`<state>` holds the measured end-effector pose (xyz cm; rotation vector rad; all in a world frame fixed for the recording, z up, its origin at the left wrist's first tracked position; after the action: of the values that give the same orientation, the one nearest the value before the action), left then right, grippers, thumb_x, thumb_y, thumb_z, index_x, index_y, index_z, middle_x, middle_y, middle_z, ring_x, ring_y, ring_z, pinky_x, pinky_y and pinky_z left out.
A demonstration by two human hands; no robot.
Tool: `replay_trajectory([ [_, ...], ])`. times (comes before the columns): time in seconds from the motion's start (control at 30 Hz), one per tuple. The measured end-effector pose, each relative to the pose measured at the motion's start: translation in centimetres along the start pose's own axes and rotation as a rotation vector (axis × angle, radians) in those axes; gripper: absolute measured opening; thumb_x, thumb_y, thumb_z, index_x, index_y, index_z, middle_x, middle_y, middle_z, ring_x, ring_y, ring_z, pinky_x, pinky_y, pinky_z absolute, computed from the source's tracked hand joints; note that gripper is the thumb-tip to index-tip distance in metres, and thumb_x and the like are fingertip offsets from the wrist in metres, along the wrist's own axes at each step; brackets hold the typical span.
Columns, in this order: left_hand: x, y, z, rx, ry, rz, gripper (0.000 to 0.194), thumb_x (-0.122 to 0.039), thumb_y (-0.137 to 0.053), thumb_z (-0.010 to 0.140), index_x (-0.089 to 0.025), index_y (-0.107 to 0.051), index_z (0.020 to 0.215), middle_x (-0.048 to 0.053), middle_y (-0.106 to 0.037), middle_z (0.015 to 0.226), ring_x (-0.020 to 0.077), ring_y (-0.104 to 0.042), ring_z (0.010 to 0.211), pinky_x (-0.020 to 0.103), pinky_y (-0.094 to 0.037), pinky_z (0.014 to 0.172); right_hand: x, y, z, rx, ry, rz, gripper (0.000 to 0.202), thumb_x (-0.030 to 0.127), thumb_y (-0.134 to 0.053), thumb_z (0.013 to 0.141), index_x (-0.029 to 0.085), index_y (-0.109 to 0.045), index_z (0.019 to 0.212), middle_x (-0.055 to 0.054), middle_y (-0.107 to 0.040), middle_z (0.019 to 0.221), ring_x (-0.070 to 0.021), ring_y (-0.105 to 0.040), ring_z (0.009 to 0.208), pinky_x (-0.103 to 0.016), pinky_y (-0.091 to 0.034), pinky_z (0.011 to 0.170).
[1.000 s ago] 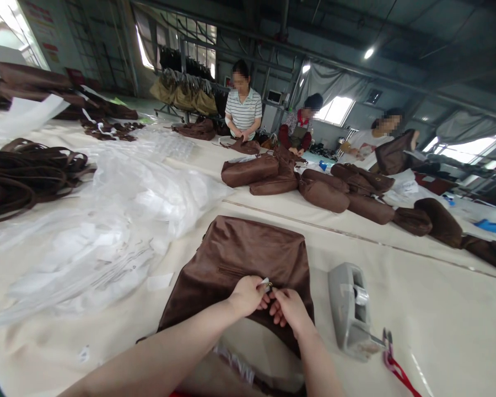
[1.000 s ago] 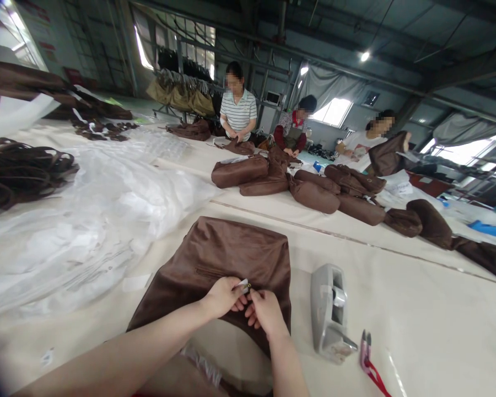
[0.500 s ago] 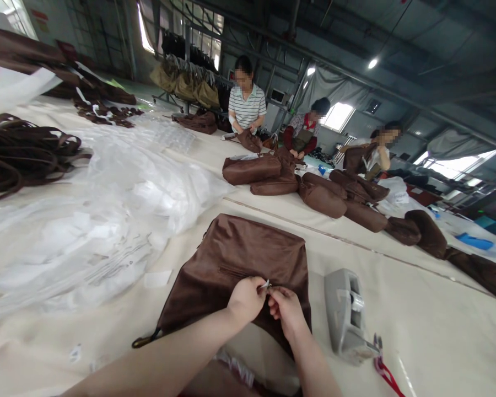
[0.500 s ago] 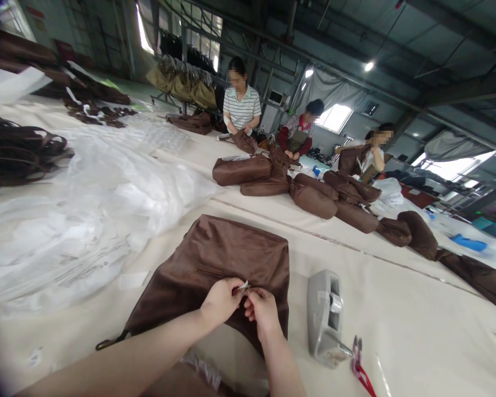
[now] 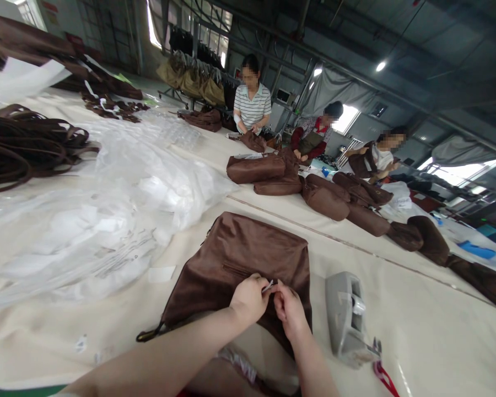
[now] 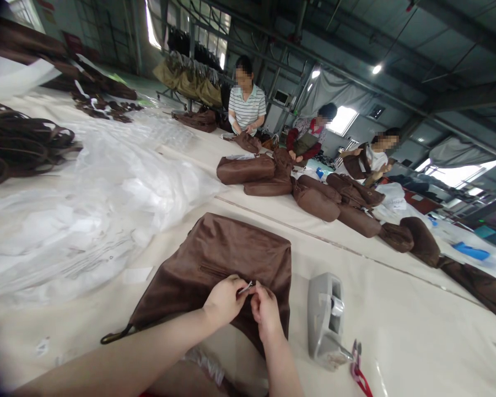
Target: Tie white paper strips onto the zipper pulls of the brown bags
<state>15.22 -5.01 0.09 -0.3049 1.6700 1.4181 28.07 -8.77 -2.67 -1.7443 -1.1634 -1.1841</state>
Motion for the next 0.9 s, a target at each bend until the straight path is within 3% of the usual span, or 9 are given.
replay_trajectory([
  [0.13,0.5,0.1,0.4,-0.033,0.008,-0.063,0.023,-0.012,-0.046,0.080,-0.017,-0.068,0.077,0.004,-0.064,0.079,0.0151,-0.059,0.074,0.024,-0.044,0.072,-0.3,0.3,0.0,0.009,-0.033,-0.034,0.036,0.051,-0.062,0.069,0.015,-0.060,0.074,0.011,-0.036,0.037,-0.0023,-0.018,0.028,-0.019,-0.007,0.031],
  [0.27,1.2,-0.2,0.8,-0.020,0.074,-0.205,0.025,-0.011,-0.049,0.077,-0.019,-0.071,0.084,0.002,-0.070,0.086,0.0147,-0.063,0.081,0.023,-0.046,0.077,-1.0,0.1,0.1,0.074,-0.102,-0.120,0.039,0.050,-0.068,0.065,0.013,-0.061,0.074,0.006,-0.047,0.042,-0.0031,-0.026,0.028,-0.020,-0.007,0.031],
  [0.43,1.6,-0.5,0.9,0.004,0.113,-0.281,0.025,-0.014,-0.049,0.079,-0.021,-0.072,0.089,0.000,-0.072,0.090,0.0139,-0.065,0.084,0.023,-0.048,0.079,-1.2,-0.3,0.1,0.050,-0.093,-0.008,0.038,0.046,-0.074,0.060,0.012,-0.062,0.073,0.006,-0.050,0.047,-0.0022,-0.028,0.031,-0.019,-0.011,0.031],
  [0.57,0.6,0.2,0.1,-0.043,-0.035,-0.039,0.024,-0.017,-0.047,0.085,-0.021,-0.071,0.091,0.003,-0.068,0.088,0.0145,-0.063,0.080,0.024,-0.048,0.077,-1.2,-0.3,0.2,0.017,-0.090,0.032,0.033,0.044,-0.073,0.060,0.015,-0.058,0.064,0.006,-0.049,0.049,-0.0018,-0.028,0.032,-0.019,-0.013,0.031],
  [0.7,-0.8,-0.1,-1.1,0.007,-0.252,0.339,0.032,-0.015,-0.040,0.090,-0.017,-0.061,0.114,0.007,-0.063,0.094,0.0188,-0.061,0.082,0.030,-0.050,0.073,-1.4,-0.1,0.2,0.004,-0.101,0.068,0.032,0.040,-0.072,0.061,0.016,-0.051,0.055,0.005,-0.049,0.047,-0.0021,-0.029,0.032,-0.019,-0.013,0.031],
  [0.8,-1.3,-0.6,-1.8,0.067,-0.288,0.490,0.035,-0.012,-0.042,0.088,-0.012,-0.054,0.121,0.011,-0.061,0.099,0.0226,-0.060,0.086,0.033,-0.051,0.070,-1.4,0.0,0.2,-0.004,-0.127,0.089,0.030,0.041,-0.069,0.064,0.016,-0.054,0.057,0.005,-0.049,0.046,-0.0031,-0.031,0.032,-0.020,-0.013,0.031],
  [0.9,-1.4,-0.6,-2.2,0.100,-0.291,0.485,0.031,-0.012,-0.043,0.088,-0.012,-0.056,0.117,0.011,-0.061,0.098,0.0231,-0.060,0.087,0.034,-0.051,0.071,-1.3,0.1,0.1,-0.009,-0.138,0.087,0.032,0.046,-0.068,0.066,0.016,-0.057,0.062,0.005,-0.048,0.045,-0.0039,-0.032,0.031,-0.020,-0.013,0.031],
])
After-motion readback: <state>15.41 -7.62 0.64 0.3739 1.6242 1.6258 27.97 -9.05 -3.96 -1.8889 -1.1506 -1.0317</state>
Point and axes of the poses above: each hand's wrist, its own z-axis towards the middle knuckle, its own y-axis out of the back of the hand, x = y × z, the point moved 4 cm from there along z, towards the middle knuckle
